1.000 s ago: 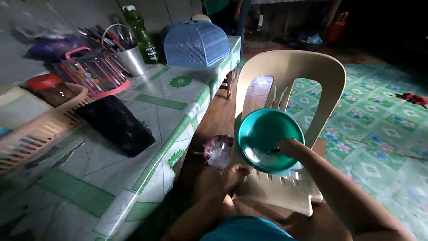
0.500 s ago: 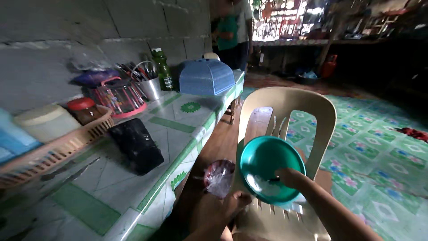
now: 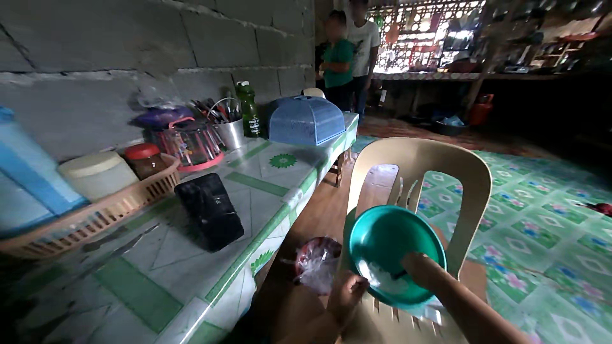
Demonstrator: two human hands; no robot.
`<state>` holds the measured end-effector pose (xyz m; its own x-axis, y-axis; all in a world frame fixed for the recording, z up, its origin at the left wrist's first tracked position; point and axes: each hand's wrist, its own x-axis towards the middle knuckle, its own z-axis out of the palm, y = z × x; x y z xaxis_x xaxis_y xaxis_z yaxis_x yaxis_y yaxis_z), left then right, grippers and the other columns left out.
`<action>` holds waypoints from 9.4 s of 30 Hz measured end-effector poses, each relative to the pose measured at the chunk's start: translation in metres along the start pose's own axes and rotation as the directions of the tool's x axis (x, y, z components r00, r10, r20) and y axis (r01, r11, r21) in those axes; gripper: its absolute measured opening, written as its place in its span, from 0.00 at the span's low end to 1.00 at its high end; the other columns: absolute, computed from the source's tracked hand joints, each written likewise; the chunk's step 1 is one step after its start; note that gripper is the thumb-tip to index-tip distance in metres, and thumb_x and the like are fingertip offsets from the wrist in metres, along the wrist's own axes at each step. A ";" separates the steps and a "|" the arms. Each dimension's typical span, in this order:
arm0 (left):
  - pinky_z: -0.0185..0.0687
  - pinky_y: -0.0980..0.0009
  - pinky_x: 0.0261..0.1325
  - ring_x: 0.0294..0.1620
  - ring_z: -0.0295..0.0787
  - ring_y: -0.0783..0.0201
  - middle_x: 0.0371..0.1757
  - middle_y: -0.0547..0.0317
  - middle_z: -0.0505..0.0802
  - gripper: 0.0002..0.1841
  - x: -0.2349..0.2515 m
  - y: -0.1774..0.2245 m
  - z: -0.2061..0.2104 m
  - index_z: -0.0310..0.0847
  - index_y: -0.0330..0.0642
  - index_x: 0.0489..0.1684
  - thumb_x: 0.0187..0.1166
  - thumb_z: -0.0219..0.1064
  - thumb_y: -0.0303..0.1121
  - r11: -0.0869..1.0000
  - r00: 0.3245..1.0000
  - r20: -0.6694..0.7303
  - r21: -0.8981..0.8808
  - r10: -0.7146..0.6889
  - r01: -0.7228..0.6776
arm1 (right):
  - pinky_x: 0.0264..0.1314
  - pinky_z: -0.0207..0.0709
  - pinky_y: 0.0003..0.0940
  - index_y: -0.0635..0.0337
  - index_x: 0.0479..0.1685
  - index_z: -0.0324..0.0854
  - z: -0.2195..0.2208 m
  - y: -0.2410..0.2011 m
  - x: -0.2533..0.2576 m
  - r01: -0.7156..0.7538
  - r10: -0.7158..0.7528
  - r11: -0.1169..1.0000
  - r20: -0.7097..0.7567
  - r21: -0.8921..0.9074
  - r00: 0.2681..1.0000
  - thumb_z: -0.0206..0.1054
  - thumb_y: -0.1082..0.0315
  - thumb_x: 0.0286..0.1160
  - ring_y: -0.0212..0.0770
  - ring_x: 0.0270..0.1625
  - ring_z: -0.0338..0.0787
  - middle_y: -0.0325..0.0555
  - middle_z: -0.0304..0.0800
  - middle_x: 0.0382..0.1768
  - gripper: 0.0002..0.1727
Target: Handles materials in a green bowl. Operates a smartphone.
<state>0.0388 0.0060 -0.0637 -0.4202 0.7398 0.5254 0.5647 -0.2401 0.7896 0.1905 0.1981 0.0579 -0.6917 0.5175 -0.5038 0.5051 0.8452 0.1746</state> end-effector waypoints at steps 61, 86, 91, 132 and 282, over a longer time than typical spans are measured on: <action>0.87 0.73 0.59 0.47 0.92 0.69 0.40 0.58 0.96 0.05 -0.002 -0.008 0.008 0.94 0.39 0.37 0.72 0.76 0.31 0.995 0.990 -0.124 0.083 0.073 -0.063 | 0.74 0.73 0.68 0.70 0.64 0.84 0.031 0.009 0.028 0.061 -0.063 0.984 0.005 0.170 0.998 0.64 0.78 0.76 0.71 0.75 0.78 0.72 0.79 0.70 0.18; 0.88 0.73 0.58 0.46 0.94 0.69 0.40 0.55 0.97 0.06 0.000 -0.006 0.008 0.94 0.37 0.37 0.70 0.77 0.30 0.994 0.990 -0.122 0.092 0.073 -0.061 | 0.74 0.73 0.71 0.65 0.68 0.83 0.034 -0.013 0.021 -0.002 0.009 0.980 -0.034 0.200 0.999 0.61 0.78 0.79 0.71 0.76 0.78 0.68 0.80 0.72 0.19; 0.87 0.73 0.59 0.46 0.93 0.68 0.40 0.54 0.97 0.06 -0.001 -0.005 0.007 0.94 0.36 0.37 0.71 0.76 0.30 0.997 0.993 -0.105 0.061 0.057 -0.051 | 0.72 0.74 0.72 0.64 0.65 0.85 0.020 -0.012 0.013 0.000 0.031 0.972 -0.130 0.235 0.991 0.62 0.79 0.77 0.73 0.75 0.78 0.69 0.77 0.75 0.19; 0.80 0.58 0.71 0.57 0.92 0.57 0.48 0.53 0.97 0.13 0.163 0.020 0.003 0.95 0.40 0.49 0.80 0.70 0.39 0.929 0.918 0.397 0.340 -0.003 -0.144 | 0.72 0.72 0.71 0.69 0.59 0.86 0.022 -0.010 -0.006 -0.030 0.047 0.993 -0.148 0.115 0.988 0.58 0.80 0.79 0.69 0.70 0.83 0.67 0.86 0.64 0.15; 0.69 0.43 0.77 0.64 0.86 0.52 0.51 0.56 0.95 0.11 0.137 0.030 -0.013 0.95 0.56 0.53 0.79 0.72 0.44 0.722 0.861 0.509 0.598 -0.005 -0.349 | 0.59 0.79 0.74 0.52 0.51 0.92 -0.006 0.025 0.030 0.183 -0.021 0.921 -0.426 0.343 0.905 0.70 0.68 0.76 0.61 0.60 0.90 0.53 0.93 0.52 0.09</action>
<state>-0.0109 0.0916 0.0361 -0.0033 0.9580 0.2868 0.9788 -0.0556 0.1971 0.1794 0.2352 0.0524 -0.8561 0.5073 -0.0991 0.5160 0.8275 -0.2215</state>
